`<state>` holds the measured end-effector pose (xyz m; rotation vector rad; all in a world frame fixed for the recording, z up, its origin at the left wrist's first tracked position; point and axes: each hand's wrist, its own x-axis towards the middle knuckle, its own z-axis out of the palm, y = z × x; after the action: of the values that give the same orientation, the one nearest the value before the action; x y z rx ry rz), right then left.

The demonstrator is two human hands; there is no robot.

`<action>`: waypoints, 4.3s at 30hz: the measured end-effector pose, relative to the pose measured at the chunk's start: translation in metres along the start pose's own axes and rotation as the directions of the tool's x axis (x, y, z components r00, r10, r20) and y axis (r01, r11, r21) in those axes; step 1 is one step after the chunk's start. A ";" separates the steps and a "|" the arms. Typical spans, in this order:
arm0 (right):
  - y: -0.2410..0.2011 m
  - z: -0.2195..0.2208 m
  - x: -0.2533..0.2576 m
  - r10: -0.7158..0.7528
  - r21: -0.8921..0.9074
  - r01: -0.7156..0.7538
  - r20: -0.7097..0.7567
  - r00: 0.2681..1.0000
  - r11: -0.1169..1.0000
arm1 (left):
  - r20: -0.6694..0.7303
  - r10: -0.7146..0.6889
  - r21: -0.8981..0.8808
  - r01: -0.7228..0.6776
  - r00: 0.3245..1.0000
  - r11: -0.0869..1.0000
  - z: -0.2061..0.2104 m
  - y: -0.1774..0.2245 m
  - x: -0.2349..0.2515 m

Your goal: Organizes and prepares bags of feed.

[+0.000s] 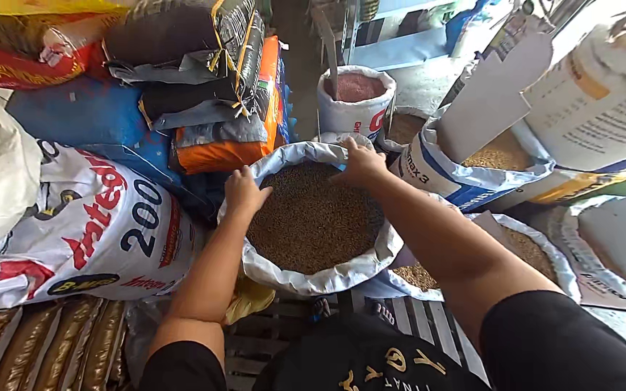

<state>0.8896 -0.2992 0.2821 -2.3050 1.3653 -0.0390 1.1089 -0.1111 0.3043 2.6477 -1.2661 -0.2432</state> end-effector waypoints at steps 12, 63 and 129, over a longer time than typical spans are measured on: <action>0.018 0.015 0.132 -0.147 0.270 0.011 0.487 0.861 0.963 | 0.492 0.249 -0.049 -0.258 0.834 0.965 0.018 -0.006 0.136; -0.086 0.129 0.177 -0.441 0.085 0.447 0.399 0.804 0.891 | 0.606 -0.225 -0.064 0.329 0.763 0.942 0.024 -0.074 0.012; -0.034 0.032 -0.119 -0.510 0.541 0.170 0.577 0.637 0.824 | 0.591 -0.379 -0.806 0.529 0.712 -0.264 0.121 -0.034 -0.261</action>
<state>0.8655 -0.1744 0.2915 -1.8369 0.4271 0.3493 0.9450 0.1010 0.1949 1.4368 0.2973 -0.9936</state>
